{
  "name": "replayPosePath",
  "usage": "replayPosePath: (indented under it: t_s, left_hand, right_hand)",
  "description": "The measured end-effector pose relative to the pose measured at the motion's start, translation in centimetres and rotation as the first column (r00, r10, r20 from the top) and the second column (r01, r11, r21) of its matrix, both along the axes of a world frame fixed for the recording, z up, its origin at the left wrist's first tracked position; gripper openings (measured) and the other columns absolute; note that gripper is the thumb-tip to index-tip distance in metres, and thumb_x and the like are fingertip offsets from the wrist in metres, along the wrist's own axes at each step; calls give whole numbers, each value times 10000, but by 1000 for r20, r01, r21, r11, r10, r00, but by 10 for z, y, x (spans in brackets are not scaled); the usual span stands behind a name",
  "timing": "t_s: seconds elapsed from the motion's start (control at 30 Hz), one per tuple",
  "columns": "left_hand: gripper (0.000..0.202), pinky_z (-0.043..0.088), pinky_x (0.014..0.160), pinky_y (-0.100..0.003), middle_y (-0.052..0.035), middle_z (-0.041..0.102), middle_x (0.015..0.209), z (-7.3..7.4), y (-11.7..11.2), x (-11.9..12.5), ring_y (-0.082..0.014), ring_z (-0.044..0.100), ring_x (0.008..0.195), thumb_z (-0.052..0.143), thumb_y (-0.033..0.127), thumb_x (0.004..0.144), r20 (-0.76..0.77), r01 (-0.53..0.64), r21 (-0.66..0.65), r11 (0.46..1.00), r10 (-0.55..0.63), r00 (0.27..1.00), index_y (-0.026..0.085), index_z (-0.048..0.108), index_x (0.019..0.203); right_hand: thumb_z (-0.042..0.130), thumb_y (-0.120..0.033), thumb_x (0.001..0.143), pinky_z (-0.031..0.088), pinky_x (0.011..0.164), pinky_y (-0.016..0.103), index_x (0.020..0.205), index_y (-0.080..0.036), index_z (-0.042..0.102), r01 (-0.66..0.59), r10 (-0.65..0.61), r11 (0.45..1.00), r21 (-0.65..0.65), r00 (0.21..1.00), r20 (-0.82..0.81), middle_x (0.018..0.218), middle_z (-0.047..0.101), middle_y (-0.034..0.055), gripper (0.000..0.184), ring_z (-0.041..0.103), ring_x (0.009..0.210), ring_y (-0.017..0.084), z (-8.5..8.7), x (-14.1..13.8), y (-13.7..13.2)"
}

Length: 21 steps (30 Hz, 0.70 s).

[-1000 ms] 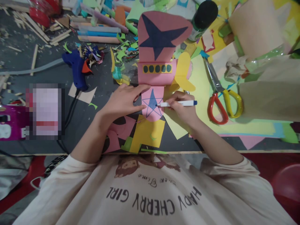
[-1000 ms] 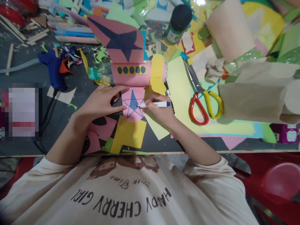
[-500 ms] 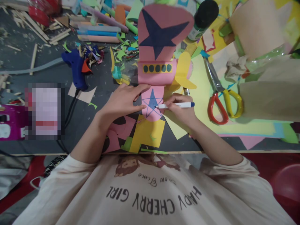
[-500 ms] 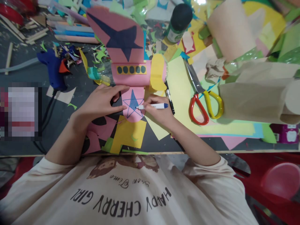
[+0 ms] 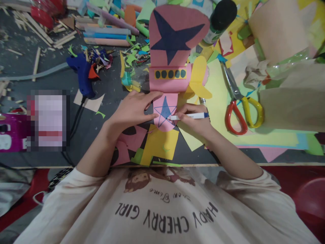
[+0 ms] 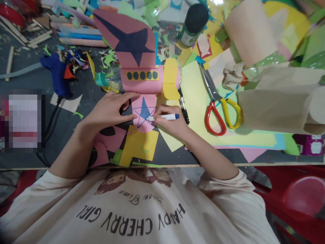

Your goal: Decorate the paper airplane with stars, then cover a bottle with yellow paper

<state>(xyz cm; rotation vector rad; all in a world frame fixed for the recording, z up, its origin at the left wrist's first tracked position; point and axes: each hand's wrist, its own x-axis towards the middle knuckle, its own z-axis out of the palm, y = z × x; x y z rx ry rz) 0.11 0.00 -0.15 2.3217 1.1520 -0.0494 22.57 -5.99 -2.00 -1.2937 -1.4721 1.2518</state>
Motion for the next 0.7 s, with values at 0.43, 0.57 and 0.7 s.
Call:
replayPosePath:
  t_s: [0.43, 0.57, 0.7]
  left_hand:
    - [616, 404, 960, -377, -32, 674, 920, -1, -1, 0, -250, 651, 918, 606, 430, 863, 20, 1, 8, 1000, -1, 1000, 204, 536, 1431]
    - [621, 407, 960, -377, -33, 673, 924, -1, -1, 0, -251, 652, 919, 611, 428, 862, 12, -5, 2, 1000, 5, 1000, 205, 533, 1437]
    - [627, 410, 958, -372, -39, 678, 926, -1, -1, 0, -250, 652, 916, 620, 425, 861, -8, -9, 4, 1000, 9, 1000, 201, 534, 1440]
  right_hand:
    - [626, -240, 746, 460, 521, 243, 553, -217, 635, 73, -76, 994, 76, 997, 32, 565, 690, -20, 195, 618, 536, 119, -4, -1, -3]
    - [611, -249, 744, 444, 495, 241, 548, -217, 628, 105, -110, 990, 98, 993, 52, 540, 667, -27, 200, 585, 498, 109, -2, -2, -2]
    - [605, -237, 685, 394, 427, 244, 525, -229, 621, 245, -247, 964, 108, 969, 8, 482, 631, -42, 161, 529, 426, 110, -5, 0, 1]
